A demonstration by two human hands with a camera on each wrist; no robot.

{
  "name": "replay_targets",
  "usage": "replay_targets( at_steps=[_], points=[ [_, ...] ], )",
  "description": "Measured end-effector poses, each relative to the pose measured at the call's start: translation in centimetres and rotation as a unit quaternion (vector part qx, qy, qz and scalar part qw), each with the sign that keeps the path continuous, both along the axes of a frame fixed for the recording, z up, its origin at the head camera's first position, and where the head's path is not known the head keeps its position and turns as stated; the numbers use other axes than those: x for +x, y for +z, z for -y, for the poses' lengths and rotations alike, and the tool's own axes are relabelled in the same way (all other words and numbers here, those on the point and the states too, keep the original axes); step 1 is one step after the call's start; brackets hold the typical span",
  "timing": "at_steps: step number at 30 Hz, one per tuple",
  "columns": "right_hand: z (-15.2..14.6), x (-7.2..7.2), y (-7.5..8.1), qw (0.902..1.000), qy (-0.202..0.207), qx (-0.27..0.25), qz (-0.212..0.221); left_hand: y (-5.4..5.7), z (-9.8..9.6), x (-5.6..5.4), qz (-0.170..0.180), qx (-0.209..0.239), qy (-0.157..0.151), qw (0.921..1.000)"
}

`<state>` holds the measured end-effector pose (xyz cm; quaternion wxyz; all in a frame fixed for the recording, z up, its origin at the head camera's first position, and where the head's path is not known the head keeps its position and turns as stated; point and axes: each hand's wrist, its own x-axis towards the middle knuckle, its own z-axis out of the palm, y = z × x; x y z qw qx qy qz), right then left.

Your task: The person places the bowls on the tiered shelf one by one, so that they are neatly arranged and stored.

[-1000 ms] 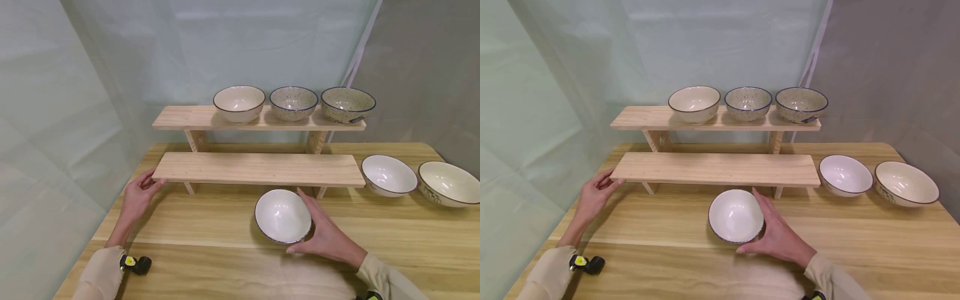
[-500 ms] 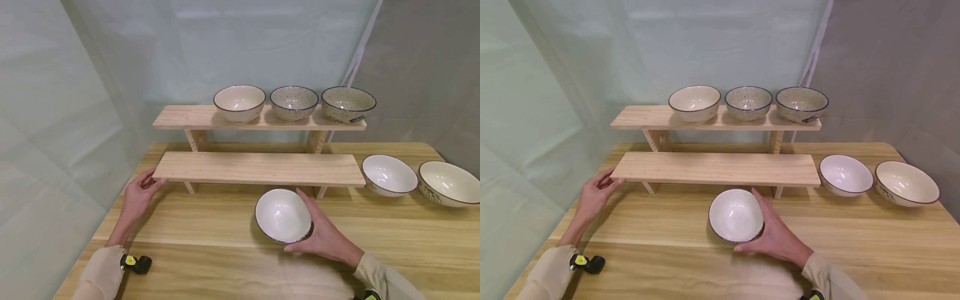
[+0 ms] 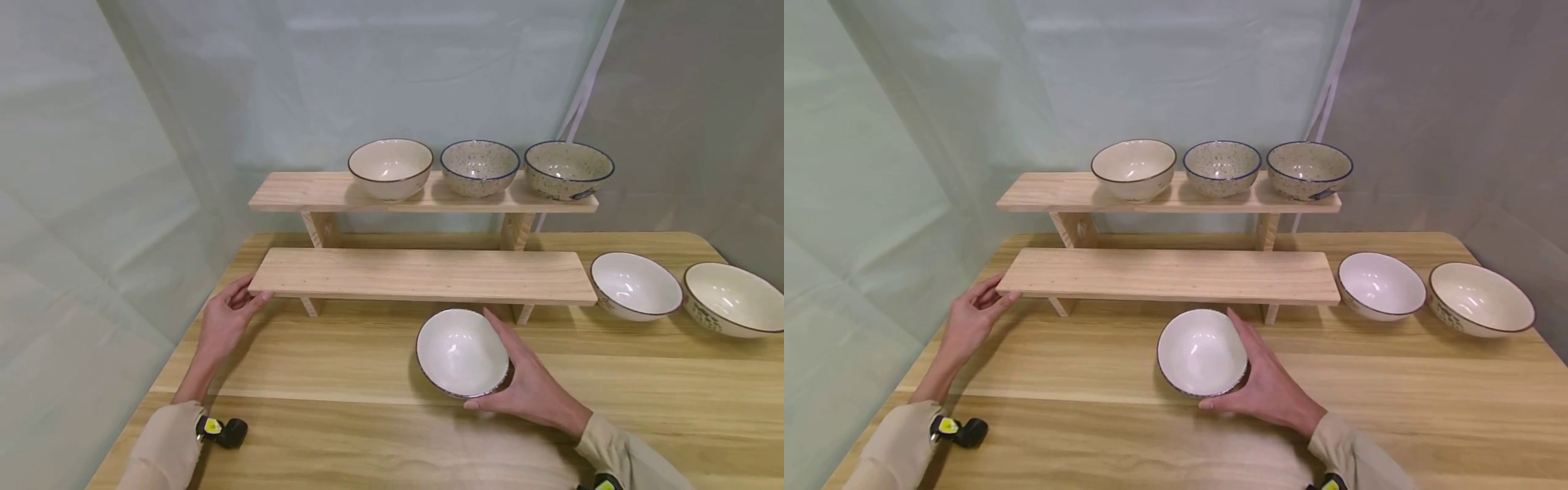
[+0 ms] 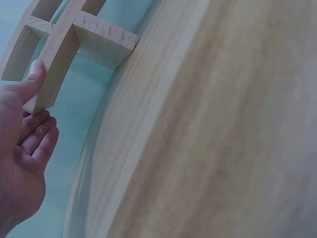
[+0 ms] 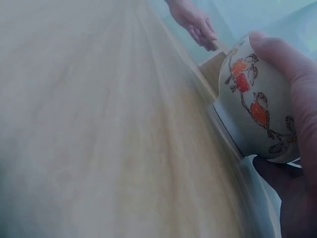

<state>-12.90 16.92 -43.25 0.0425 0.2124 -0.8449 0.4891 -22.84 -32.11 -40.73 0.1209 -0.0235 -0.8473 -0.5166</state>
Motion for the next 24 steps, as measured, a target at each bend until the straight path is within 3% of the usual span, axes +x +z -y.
replay_targets(
  at_steps=[24],
  points=[
    [-0.35, -0.30, -0.43, 0.9996, -0.008, -0.006, -0.027, 0.09, -0.04, 0.01, 0.003, 0.005, -0.003, 1.0000]
  ],
)
